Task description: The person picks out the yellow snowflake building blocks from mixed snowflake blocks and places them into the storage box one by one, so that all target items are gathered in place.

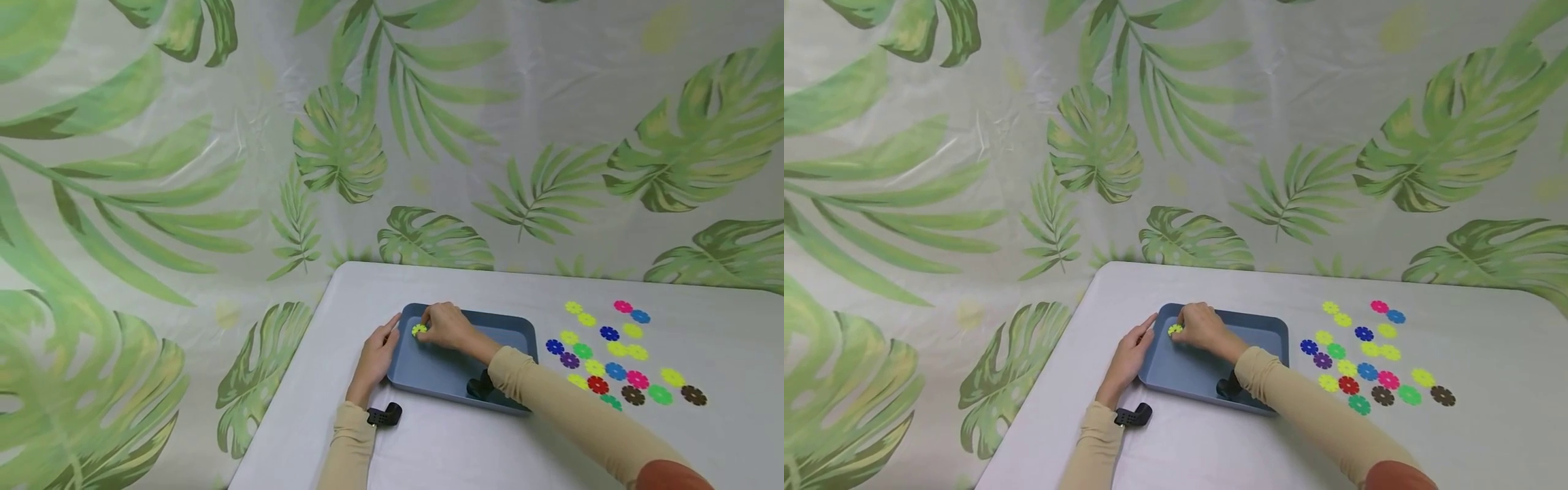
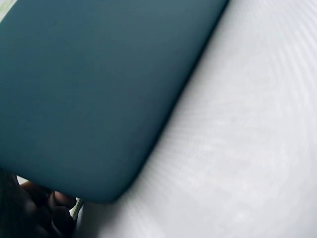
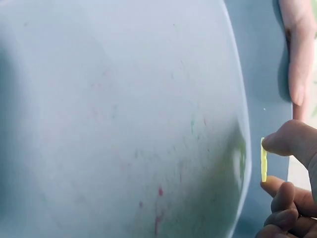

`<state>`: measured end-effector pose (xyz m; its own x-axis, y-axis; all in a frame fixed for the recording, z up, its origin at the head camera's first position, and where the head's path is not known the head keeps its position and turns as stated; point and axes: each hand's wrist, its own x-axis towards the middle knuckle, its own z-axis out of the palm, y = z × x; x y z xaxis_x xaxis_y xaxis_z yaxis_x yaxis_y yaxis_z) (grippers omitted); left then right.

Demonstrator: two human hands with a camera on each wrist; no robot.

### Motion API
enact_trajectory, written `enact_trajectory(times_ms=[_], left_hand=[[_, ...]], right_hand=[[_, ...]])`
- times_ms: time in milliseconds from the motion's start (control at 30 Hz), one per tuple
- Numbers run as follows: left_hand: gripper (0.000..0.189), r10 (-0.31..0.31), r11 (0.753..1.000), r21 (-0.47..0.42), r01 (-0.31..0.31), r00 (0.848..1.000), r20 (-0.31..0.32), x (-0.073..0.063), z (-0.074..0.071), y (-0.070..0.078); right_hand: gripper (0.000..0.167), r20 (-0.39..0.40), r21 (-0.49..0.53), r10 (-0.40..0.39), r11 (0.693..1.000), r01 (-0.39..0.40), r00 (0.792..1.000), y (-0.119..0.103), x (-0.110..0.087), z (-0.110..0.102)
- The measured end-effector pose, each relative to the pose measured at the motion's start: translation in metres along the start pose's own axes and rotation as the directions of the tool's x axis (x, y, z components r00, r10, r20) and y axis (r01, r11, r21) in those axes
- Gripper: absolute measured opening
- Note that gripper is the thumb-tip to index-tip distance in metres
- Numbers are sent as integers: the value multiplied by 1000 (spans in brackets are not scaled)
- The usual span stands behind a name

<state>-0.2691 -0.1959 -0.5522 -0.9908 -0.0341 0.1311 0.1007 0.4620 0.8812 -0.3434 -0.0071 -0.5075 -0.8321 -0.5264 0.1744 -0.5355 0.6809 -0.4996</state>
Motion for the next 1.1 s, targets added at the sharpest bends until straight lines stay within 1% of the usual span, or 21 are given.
enact_trajectory(times_ms=[300,467,600,1100], left_hand=[[42,21,1000,1,-21,1000,-2,1,0,1],[42,27,1000,-5,-27,1000,-7,1,0,-1],[42,24,1000,-4,-25,1000,-7,1,0,-1],[42,22,1000,-14,-22,1000,4,0,-1,0]], right_hand=[[21,-22,-36,14,999,-14,1000,0,4,9],[25,-28,-61,51,997,-53,998,-1,8,12],[24,-26,-57,71,996,-72,997,-2,9,12],[24,-30,-51,67,996,-68,997,-5,11,17]])
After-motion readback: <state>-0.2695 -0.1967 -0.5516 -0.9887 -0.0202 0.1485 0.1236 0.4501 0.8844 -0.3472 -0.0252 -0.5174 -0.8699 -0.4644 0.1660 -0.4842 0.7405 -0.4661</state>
